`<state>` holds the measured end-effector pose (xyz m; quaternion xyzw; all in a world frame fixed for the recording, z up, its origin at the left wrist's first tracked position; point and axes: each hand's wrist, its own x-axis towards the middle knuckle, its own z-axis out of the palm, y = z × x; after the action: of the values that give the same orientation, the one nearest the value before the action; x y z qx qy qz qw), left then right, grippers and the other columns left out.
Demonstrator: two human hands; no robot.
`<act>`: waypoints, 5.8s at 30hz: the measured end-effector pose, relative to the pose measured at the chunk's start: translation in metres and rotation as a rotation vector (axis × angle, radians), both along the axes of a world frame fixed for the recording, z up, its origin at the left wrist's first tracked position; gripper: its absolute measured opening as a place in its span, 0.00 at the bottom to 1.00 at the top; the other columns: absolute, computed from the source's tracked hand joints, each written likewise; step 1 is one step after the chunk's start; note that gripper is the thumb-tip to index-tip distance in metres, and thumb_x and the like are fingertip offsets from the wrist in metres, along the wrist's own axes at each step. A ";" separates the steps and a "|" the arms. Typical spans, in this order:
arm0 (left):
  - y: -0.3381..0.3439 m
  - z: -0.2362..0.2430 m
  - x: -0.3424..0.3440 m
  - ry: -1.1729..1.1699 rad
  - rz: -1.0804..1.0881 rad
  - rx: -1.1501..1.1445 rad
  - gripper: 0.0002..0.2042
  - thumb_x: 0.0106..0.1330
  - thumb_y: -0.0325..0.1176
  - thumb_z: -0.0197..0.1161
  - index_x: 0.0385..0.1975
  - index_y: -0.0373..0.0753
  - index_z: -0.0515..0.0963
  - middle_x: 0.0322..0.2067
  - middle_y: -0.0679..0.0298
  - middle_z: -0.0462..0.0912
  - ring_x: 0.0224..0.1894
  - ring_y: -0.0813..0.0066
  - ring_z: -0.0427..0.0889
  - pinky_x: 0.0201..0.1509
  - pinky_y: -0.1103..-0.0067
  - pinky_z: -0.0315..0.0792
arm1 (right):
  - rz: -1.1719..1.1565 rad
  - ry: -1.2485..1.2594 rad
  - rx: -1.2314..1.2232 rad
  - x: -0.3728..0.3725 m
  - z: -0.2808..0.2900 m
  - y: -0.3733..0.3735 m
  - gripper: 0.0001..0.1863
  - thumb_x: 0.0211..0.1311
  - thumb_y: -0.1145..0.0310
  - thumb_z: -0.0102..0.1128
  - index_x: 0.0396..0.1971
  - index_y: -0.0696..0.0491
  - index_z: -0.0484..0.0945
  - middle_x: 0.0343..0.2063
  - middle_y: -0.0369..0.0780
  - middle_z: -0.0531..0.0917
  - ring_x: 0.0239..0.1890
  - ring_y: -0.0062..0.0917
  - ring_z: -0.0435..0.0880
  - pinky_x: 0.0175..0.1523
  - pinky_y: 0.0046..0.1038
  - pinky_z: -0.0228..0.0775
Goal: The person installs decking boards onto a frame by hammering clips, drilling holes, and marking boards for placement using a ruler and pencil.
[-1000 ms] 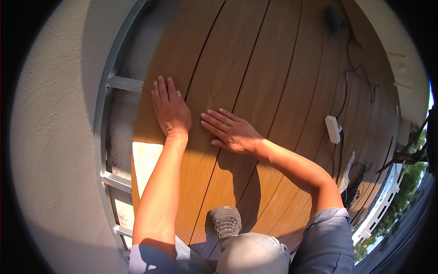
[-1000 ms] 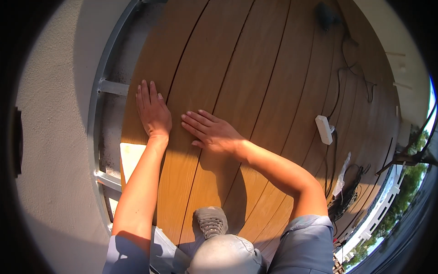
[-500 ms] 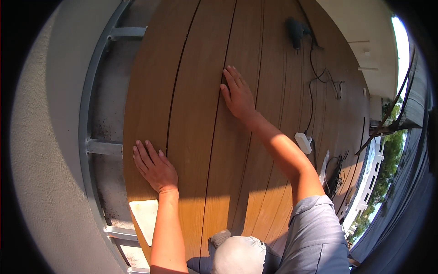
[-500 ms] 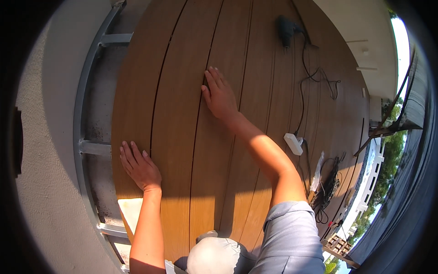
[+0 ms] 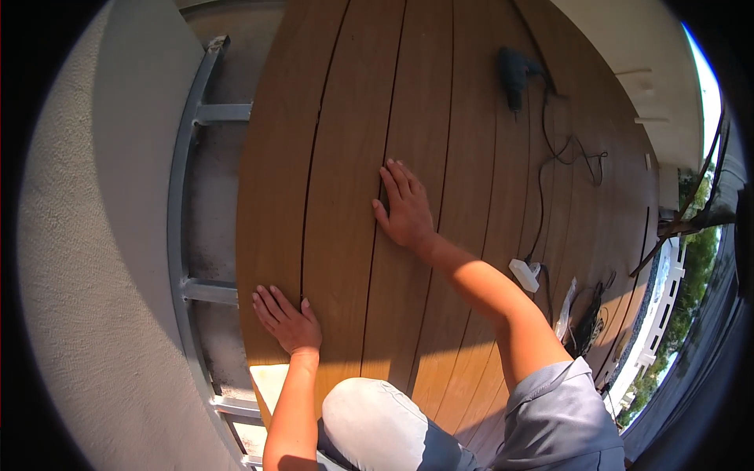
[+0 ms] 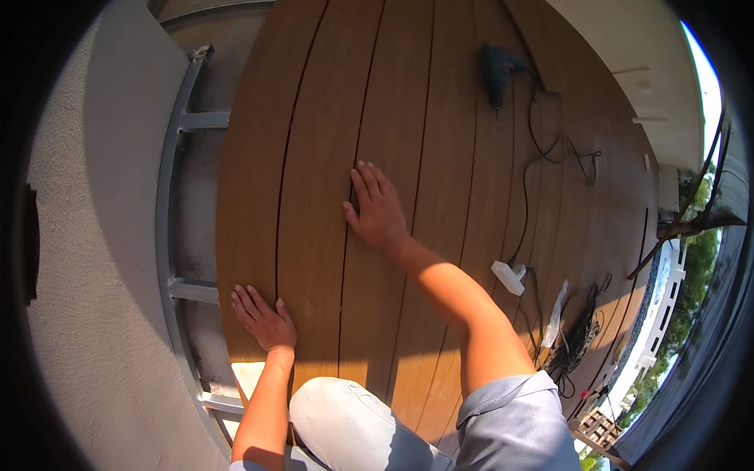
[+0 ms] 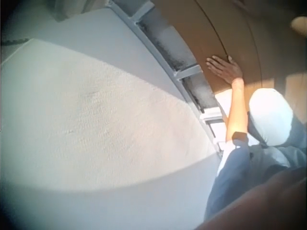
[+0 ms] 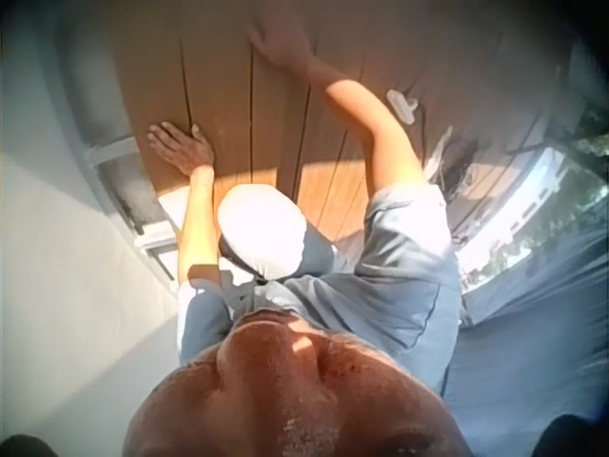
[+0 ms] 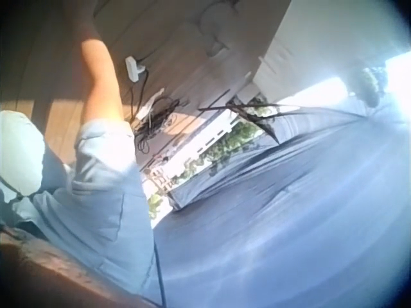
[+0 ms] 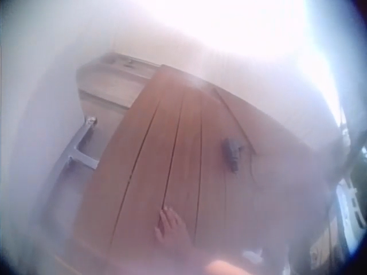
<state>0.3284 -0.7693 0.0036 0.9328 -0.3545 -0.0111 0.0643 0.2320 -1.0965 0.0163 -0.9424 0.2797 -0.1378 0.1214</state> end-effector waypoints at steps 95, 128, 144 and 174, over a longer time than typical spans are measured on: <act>0.280 0.487 -0.212 0.930 -0.099 -0.150 0.44 0.40 0.36 0.78 0.66 0.41 0.71 0.53 0.49 0.82 0.55 0.47 0.83 0.63 0.64 0.75 | 1.267 -0.039 0.568 -0.177 0.422 0.281 0.45 0.52 0.69 0.75 0.71 0.58 0.65 0.53 0.51 0.80 0.56 0.43 0.80 0.63 0.42 0.73; 0.504 0.300 -0.539 0.147 1.508 -0.402 0.19 0.68 0.41 0.65 0.54 0.38 0.80 0.52 0.53 0.82 0.59 0.51 0.78 0.65 0.61 0.69 | 0.494 0.132 1.251 -0.266 0.450 0.384 0.23 0.54 0.74 0.61 0.52 0.62 0.73 0.42 0.51 0.86 0.40 0.36 0.89 0.35 0.29 0.79; 0.575 0.170 -0.859 0.145 2.468 0.057 0.19 0.61 0.41 0.71 0.47 0.37 0.78 0.45 0.57 0.85 0.56 0.58 0.80 0.74 0.50 0.58 | 0.658 0.209 0.944 -0.241 0.469 0.440 0.31 0.61 0.62 0.59 0.63 0.61 0.71 0.47 0.46 0.86 0.52 0.33 0.87 0.46 0.24 0.73; 0.467 0.073 -0.768 0.207 2.254 -0.696 0.23 0.56 0.21 0.66 0.55 0.40 0.79 0.54 0.48 0.77 0.55 0.43 0.78 0.59 0.59 0.75 | 0.635 0.365 0.934 -0.306 0.464 0.496 0.33 0.60 0.65 0.60 0.66 0.58 0.69 0.48 0.49 0.85 0.52 0.37 0.87 0.45 0.24 0.80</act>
<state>-0.4400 -0.3027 0.0762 0.6460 0.6907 0.0733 0.3167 -0.0740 -0.6002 0.4800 -0.8353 0.0314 0.2070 0.5084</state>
